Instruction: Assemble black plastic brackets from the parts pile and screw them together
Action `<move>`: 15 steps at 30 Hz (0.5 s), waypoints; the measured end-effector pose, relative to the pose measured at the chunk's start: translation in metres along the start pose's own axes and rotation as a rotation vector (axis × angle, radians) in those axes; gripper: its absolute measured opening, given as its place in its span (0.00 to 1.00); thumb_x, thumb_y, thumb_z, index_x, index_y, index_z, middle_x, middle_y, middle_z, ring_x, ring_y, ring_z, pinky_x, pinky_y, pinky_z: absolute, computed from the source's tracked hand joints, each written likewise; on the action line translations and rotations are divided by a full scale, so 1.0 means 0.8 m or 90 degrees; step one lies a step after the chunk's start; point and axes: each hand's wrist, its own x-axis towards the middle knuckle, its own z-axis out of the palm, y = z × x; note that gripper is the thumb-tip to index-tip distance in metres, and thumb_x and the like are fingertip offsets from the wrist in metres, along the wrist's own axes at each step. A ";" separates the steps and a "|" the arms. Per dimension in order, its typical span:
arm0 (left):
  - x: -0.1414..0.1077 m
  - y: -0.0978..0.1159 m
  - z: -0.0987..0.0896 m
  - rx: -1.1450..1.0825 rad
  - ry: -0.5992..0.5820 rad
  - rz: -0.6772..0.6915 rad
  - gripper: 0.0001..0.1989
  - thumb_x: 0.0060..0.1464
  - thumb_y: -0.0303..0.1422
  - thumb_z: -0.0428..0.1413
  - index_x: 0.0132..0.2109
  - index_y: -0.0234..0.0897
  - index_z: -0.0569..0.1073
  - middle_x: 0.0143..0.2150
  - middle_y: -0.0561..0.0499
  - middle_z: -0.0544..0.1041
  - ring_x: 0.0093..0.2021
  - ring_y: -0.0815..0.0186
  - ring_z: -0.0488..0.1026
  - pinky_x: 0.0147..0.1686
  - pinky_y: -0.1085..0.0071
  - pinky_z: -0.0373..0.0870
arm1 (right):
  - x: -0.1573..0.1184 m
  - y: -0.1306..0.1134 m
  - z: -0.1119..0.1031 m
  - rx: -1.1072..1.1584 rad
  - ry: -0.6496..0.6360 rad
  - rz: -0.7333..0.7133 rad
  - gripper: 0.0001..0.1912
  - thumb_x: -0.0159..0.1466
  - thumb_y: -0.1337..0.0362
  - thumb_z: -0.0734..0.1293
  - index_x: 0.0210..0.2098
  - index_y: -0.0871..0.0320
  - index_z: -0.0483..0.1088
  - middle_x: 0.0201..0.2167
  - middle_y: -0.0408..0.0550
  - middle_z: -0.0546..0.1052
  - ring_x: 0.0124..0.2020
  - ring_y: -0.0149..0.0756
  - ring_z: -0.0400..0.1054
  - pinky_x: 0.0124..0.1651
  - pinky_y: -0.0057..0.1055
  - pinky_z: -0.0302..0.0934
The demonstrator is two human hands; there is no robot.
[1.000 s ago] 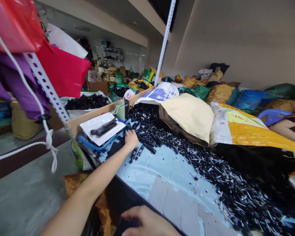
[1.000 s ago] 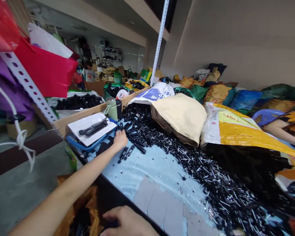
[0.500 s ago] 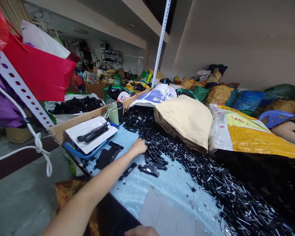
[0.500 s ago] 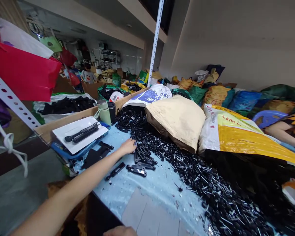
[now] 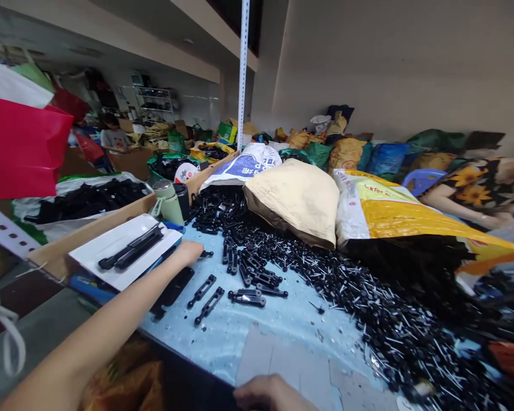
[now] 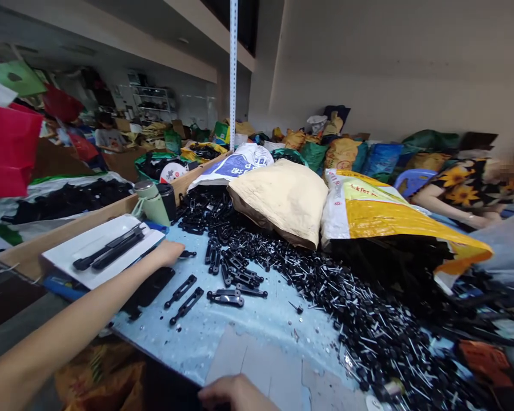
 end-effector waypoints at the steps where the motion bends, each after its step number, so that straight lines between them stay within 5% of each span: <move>1: -0.006 0.011 0.005 -0.015 0.002 0.034 0.04 0.48 0.29 0.56 0.35 0.34 0.70 0.41 0.45 0.72 0.47 0.57 0.67 0.49 0.58 0.58 | 0.002 -0.007 -0.012 -0.010 0.033 -0.025 0.21 0.53 0.51 0.66 0.44 0.50 0.71 0.42 0.44 0.74 0.44 0.40 0.67 0.48 0.32 0.59; 7: -0.069 0.078 0.072 -0.135 0.018 0.184 0.05 0.41 0.28 0.58 0.27 0.40 0.67 0.34 0.47 0.74 0.45 0.53 0.69 0.50 0.61 0.57 | 0.053 -0.022 -0.095 -0.002 0.229 -0.112 0.19 0.56 0.50 0.64 0.35 0.61 0.72 0.31 0.48 0.75 0.34 0.36 0.68 0.39 0.31 0.61; 10: -0.085 0.090 0.095 -0.201 0.048 0.255 0.11 0.37 0.31 0.61 0.32 0.41 0.69 0.35 0.47 0.73 0.44 0.52 0.69 0.50 0.61 0.57 | 0.070 -0.021 -0.118 0.033 0.267 -0.133 0.19 0.56 0.50 0.63 0.33 0.61 0.71 0.26 0.46 0.73 0.31 0.33 0.67 0.37 0.30 0.61; 15: -0.033 0.095 0.059 -0.182 0.180 0.309 0.23 0.45 0.37 0.57 0.49 0.38 0.64 0.47 0.41 0.68 0.49 0.52 0.65 0.50 0.61 0.57 | 0.065 -0.014 -0.127 0.020 0.260 -0.120 0.18 0.56 0.51 0.63 0.31 0.61 0.71 0.25 0.45 0.73 0.30 0.32 0.66 0.36 0.29 0.60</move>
